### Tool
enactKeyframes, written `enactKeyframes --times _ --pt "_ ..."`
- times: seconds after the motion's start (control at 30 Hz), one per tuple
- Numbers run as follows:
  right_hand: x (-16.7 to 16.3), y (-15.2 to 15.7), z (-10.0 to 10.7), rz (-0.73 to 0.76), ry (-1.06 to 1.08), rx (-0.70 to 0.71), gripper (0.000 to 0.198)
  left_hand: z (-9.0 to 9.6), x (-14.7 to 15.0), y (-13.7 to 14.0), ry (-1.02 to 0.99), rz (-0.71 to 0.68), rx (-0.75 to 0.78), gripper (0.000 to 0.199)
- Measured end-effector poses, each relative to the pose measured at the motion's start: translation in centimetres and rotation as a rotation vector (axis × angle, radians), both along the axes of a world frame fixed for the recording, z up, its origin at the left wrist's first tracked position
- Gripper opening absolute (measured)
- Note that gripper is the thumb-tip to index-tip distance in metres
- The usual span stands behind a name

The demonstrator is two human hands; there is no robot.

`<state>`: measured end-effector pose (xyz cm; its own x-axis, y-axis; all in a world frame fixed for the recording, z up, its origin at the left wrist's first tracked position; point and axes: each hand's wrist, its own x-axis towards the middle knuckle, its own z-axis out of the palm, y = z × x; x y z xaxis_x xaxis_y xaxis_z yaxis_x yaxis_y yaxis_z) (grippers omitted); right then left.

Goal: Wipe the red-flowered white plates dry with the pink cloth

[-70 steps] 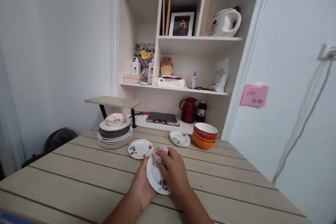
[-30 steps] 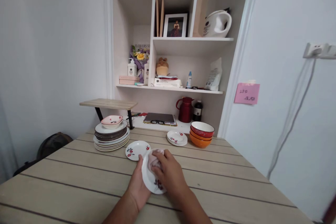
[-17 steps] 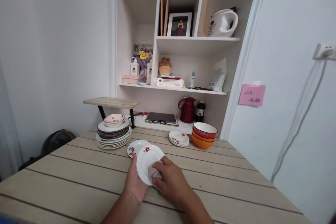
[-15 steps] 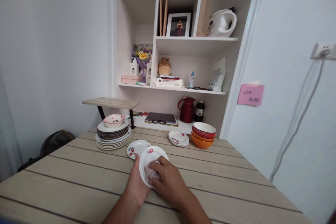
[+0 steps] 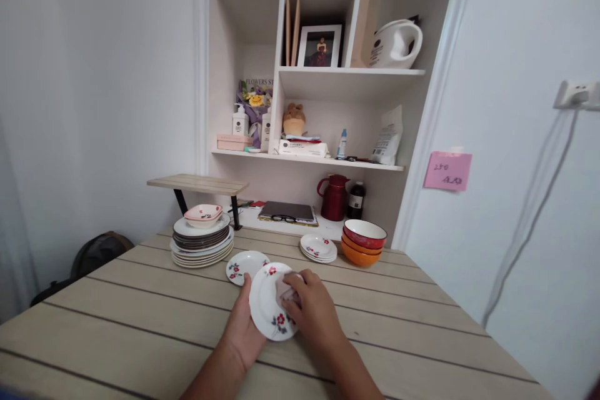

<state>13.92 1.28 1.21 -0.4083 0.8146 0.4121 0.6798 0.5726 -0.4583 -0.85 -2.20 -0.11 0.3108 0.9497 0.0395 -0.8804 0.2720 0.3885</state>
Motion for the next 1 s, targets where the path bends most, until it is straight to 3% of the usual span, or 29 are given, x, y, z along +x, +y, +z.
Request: enactKeyframes --times 0.13,0.27,0.47,0.67,0.83,0.93,1.0 --pt "-0.8 -1.2 0.3 0.149 -0.002 -0.079 0.041 -0.3 -0.4 0.1 0.013 0.046 -0.027 0.063" --pt "-1.7 -1.8 0.6 0.206 0.059 -0.040 0.043 -0.3 0.3 0.1 0.070 0.036 -0.063 0.061" --pt "-1.4 -0.3 0.0 -0.006 0.124 0.094 0.037 -0.3 1.0 0.1 0.172 -0.007 -0.096 0.064" --pt "1.2 1.5 -0.6 -0.176 0.100 0.036 0.038 -0.4 0.2 0.1 0.082 -0.008 -0.060 0.072" --pt "0.7 -0.1 0.1 0.061 -0.025 -0.084 0.037 -0.6 -0.4 0.3 0.038 0.086 -0.050 0.069" --pt "-0.9 -1.7 0.8 0.232 -0.026 -0.062 0.040 -0.6 -0.3 0.2 0.050 0.071 -0.045 0.069" --pt "-1.8 -2.3 0.9 0.270 -0.004 -0.024 0.039 -0.6 0.1 0.1 0.062 0.052 -0.053 0.066"
